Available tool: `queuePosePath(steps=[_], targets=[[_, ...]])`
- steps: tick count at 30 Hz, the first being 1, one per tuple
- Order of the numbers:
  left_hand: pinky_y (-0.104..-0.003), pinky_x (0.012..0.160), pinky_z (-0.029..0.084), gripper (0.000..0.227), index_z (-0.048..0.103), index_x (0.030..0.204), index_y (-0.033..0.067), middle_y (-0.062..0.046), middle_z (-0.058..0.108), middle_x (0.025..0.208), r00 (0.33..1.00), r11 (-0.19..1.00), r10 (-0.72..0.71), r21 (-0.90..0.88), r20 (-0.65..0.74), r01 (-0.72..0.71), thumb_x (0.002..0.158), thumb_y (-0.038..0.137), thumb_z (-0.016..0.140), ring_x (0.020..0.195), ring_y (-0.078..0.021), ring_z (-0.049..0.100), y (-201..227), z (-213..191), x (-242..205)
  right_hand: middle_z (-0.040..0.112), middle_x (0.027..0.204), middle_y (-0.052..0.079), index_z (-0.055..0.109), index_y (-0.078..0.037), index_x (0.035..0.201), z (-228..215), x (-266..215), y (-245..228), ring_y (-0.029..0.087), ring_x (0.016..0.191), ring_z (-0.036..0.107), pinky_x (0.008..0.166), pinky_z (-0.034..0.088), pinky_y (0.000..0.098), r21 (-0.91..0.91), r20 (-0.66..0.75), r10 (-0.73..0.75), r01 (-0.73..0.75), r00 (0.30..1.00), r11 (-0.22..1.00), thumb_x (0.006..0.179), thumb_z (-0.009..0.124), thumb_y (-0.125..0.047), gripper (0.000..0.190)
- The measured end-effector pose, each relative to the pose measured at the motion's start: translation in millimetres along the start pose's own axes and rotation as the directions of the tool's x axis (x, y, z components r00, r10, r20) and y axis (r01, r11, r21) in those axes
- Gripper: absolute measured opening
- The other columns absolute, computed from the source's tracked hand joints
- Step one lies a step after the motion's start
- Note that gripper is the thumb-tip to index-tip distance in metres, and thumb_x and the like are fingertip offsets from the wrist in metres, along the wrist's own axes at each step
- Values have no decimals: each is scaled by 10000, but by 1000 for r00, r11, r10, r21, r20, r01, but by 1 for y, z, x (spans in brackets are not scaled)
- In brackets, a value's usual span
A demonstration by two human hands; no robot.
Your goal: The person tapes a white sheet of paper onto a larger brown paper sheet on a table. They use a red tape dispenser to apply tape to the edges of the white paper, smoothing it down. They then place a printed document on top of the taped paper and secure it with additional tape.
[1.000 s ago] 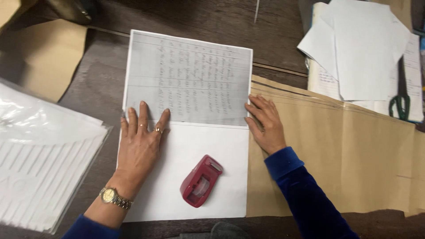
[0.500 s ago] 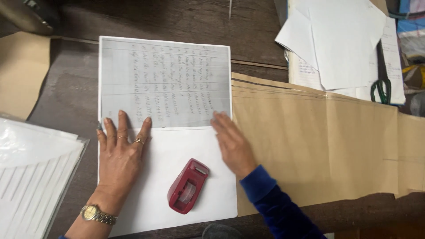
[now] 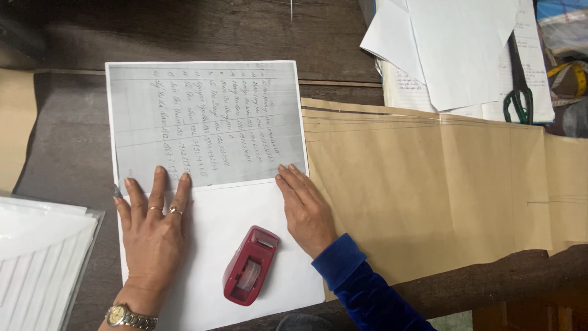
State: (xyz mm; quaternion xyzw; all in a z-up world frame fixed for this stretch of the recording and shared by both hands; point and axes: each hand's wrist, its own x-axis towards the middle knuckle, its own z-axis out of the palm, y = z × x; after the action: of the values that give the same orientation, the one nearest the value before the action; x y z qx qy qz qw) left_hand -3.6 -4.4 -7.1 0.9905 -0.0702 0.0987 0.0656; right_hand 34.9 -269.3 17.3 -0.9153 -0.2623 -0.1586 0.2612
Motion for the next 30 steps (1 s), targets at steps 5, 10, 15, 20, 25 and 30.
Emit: queuePosePath(steps=[5, 10, 15, 20, 25, 30], targets=[[-729, 1086, 277, 505, 461, 1468, 219, -104, 391, 1563, 999, 999, 15, -41, -50, -17, 968, 164, 507, 1397, -592, 307, 2, 0, 1, 590, 1277, 175, 600, 67, 1183, -2, 1, -2, 330, 1219, 566, 1051, 484, 394, -16, -23, 24, -25, 999, 1000, 892, 477, 137, 323], [-720, 1100, 283, 516, 487, 1457, 213, -63, 422, 1548, 998, 999, 18, -34, -58, -20, 948, 143, 522, 1417, -543, 337, 1, -1, 2, 592, 1270, 178, 602, 65, 1173, 0, -1, -1, 335, 1190, 582, 1032, 496, 394, 5, -44, 35, -34, 998, 999, 886, 502, 138, 313], [-762, 1084, 249, 509, 484, 1448, 174, -69, 413, 1543, 999, 994, 33, -103, -43, -37, 942, 166, 532, 1425, -543, 311, 2, -4, 5, 499, 1388, 185, 529, 45, 1287, -4, 4, -1, 354, 1317, 470, 1128, 411, 444, -32, 20, 47, -46, 999, 998, 967, 530, -31, 329], [-764, 1103, 206, 519, 475, 1446, 175, -64, 411, 1541, 999, 991, 24, -133, -41, -29, 932, 159, 541, 1449, -522, 279, 2, -3, 5, 408, 1472, 181, 470, -2, 1361, -1, 1, 0, 369, 1384, 392, 1146, 363, 472, -62, 95, 108, -102, 990, 993, 996, 489, -130, 388], [-757, 1079, 251, 546, 479, 1443, 177, -56, 419, 1540, 999, 997, 27, -74, -35, -29, 899, 163, 529, 1446, -512, 300, -1, 1, 4, 498, 1396, 193, 526, 24, 1288, -2, 12, 8, 366, 1313, 475, 1130, 380, 455, 22, 13, 140, -140, 990, 990, 977, 505, -125, 346], [-748, 1121, 164, 537, 429, 1467, 188, -36, 369, 1557, 1000, 989, 20, -143, -8, -20, 933, 157, 486, 1462, -504, 239, -1, -1, 3, 326, 1520, 209, 352, 8, 1429, 13, 23, 30, 387, 1430, 309, 1195, 281, 467, -4, 59, 225, -225, 973, 974, 1002, 482, -152, 474]])
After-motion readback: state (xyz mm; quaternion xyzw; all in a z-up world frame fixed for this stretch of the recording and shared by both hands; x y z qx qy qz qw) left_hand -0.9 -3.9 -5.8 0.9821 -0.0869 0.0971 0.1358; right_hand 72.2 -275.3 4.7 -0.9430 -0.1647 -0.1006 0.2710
